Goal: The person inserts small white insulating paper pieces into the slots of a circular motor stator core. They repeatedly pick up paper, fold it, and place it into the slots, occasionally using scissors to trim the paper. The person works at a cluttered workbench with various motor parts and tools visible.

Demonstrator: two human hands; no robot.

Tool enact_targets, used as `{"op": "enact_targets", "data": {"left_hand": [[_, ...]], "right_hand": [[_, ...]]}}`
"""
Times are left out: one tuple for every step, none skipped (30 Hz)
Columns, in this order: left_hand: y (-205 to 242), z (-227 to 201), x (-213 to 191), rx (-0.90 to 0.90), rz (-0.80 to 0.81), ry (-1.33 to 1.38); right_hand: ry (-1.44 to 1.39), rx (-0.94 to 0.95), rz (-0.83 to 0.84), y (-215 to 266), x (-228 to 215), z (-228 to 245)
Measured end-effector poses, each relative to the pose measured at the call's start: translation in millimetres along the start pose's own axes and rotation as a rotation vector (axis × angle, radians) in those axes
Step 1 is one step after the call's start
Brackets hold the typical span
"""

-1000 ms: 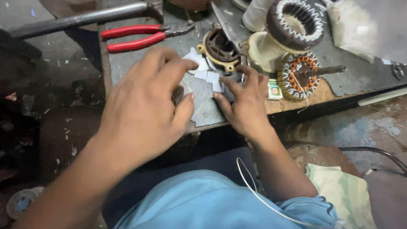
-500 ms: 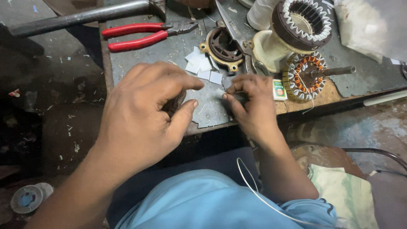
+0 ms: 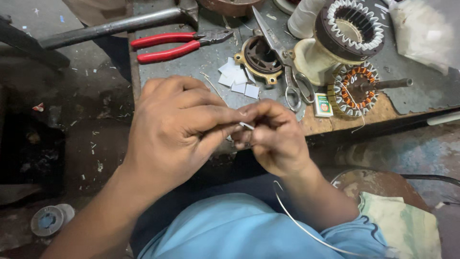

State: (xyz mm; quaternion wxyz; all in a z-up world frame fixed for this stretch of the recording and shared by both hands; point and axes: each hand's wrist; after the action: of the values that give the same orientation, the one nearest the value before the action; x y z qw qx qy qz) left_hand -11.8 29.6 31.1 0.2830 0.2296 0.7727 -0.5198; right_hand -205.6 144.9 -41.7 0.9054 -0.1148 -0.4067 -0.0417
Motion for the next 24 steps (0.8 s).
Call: {"op": "enact_targets", "data": {"left_hand": [[0.8, 1.4, 0.6, 0.004, 0.006, 0.020], [1.3, 2.3, 1.4, -0.005, 0.006, 0.018], [1.6, 2.4, 2.2, -0.015, 0.006, 0.016], [1.2, 2.3, 2.6, -0.023, 0.005, 0.011], [0.5, 1.8, 2.6, -0.018, 0.011, 0.028], [-0.2, 1.7, 1.6, -0.014, 0.015, 0.038], [-1.5, 2.1, 0.4, -0.009, 0.020, 0.049], [-1.9, 2.5, -1.0, -0.020, 0.034, 0.073], [-2.4, 3.9, -2.1, -0.032, 0.048, 0.098], [-2.3, 5.1, -2.3, -0.044, 0.062, 0.125], [-1.7, 6.7, -2.6, -0.056, 0.075, 0.151], [-0.9, 8.4, -2.3, -0.068, 0.089, 0.178], [0.6, 9.2, -1.8, -0.080, 0.102, 0.205], [1.6, 10.3, -1.2, -0.088, 0.092, 0.184], [2.1, 11.3, -0.5, -0.096, 0.082, 0.163], [2.4, 11.4, -0.6, -0.104, 0.071, 0.141], [1.9, 11.5, -1.7, -0.082, 0.070, 0.137], [1.5, 10.9, -3.9, -0.062, 0.068, 0.134], [1.0, 9.8, -7.8, -0.042, 0.065, 0.131], [1.0, 7.5, -12.8, -0.082, 0.069, 0.125], [1.3, 5.2, -18.8, -0.122, 0.074, 0.118], [4.2, 0.9, -24.3, -0.175, 0.081, 0.113], [8.1, -4.3, -28.9, -0.272, 0.100, 0.054], [11.9, -8.6, -32.7, -0.364, 0.119, -0.011]], "right_hand": [[0.001, -0.033, 0.019, 1.0, -2.3, -2.9], [0.002, -0.069, 0.035, 2.0, -4.7, -5.7], [0.005, -0.104, 0.051, 3.4, -7.1, -6.7], [0.033, -0.127, 0.017, 3.4, -9.6, -7.5], [0.061, -0.150, -0.017, 3.3, -11.8, -7.7], [0.087, -0.172, -0.046, 1.8, -13.6, -8.4], [0.118, -0.196, -0.026, 0.6, -15.0, -9.4], [0.148, -0.216, -0.005, 0.2, -15.6, -11.1], [0.177, -0.235, 0.015, -0.3, -15.9, -13.8], [0.191, -0.260, 0.020, 0.3, -16.1, -16.2], [0.204, -0.286, 0.024, 0.8, -15.9, -19.8], [0.218, -0.312, 0.027, 1.3, -15.3, -23.7], [0.210, -0.320, 0.033, 1.6, -14.6, -26.7], [0.204, -0.332, 0.039, 0.9, -13.7, -29.6], [0.198, -0.343, 0.044, 0.0, -12.5, -32.0], [0.153, -0.320, 0.021, -1.4, -11.6, -32.6], [0.107, -0.297, -0.001, -3.3, -10.9, -32.5], [0.064, -0.271, -0.025, -4.5, -10.5, -30.8], [0.070, -0.287, -0.043, -5.3, -10.3, -28.6], [0.077, -0.298, -0.059, -5.8, -10.6, -25.0], [0.084, -0.308, -0.076, -5.8, -11.2, -21.6], [0.194, -0.305, -0.101, -3.0, -11.9, -19.1], [0.305, -0.302, -0.124, 0.3, -12.8, -17.4], [0.412, -0.303, -0.140, 0.9, -14.3, -16.7]]}}
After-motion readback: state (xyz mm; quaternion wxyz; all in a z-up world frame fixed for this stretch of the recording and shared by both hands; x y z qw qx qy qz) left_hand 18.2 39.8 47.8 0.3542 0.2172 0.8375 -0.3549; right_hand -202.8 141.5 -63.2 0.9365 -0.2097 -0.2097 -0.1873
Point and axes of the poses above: each hand's wrist, its own y-axis away from the middle knuckle, its own x-axis out of the palm, z = x × y, and after that the axes turned 11 degrees about -y, right-handed
